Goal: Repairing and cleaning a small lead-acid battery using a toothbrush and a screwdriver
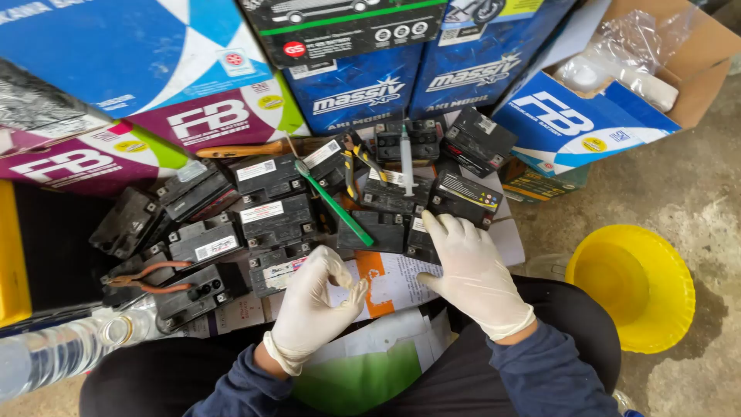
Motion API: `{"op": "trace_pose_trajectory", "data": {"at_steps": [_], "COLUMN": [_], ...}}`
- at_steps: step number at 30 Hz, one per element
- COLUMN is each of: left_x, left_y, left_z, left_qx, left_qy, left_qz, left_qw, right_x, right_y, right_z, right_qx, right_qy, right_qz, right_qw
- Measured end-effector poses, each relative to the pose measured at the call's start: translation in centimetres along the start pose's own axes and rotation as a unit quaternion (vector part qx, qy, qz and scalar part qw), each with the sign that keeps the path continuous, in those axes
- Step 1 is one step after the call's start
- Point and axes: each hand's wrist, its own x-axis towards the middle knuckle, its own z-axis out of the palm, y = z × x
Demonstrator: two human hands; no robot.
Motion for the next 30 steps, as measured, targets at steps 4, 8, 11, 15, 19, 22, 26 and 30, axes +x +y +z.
{"op": "trace_pose_trajectory", "data": {"at_steps": [4,8,11,15,19,22,26,30], "left_x": [-0.6,-1.3,-1.7,-1.3,-1.0,-0.8,-0.4,0.0], "left_y": [-0.5,-0.8,-1.8,-2.0,-2.4,-2.4,-2.4,-1.9], "left_z": [-0.7,-1.0,-0.8,-1.1,-1.6,-1.8,-1.9,-2.4], "left_qx": [-0.004,0.013,0.033,0.052,0.073,0.086,0.097,0.087], "left_qy": [-0.035,-0.096,-0.115,-0.136,-0.129,-0.132,-0.140,-0.126], "left_qz": [0.026,0.061,0.065,0.098,0.113,0.115,0.121,0.148], "left_qw": [0.999,0.993,0.991,0.984,0.982,0.981,0.978,0.977], "right_x": [0.1,0.6,1.2,1.5,1.8,1.6,0.9,-0.4], "right_y": [-0.8,-1.2,-0.9,-0.9,-0.9,-0.9,-0.2,-0.1], "right_z": [1.6,2.4,3.4,4.2,4.4,4.1,3.9,1.1], "right_qx": [-0.091,-0.183,-0.151,-0.105,-0.106,-0.064,-0.076,-0.012], "right_qy": [0.038,0.063,0.067,0.075,0.062,0.058,0.042,0.075], "right_qz": [0.010,0.037,0.055,0.075,0.069,0.075,0.068,0.060], "right_qw": [0.995,0.980,0.985,0.989,0.990,0.993,0.994,0.995]}}
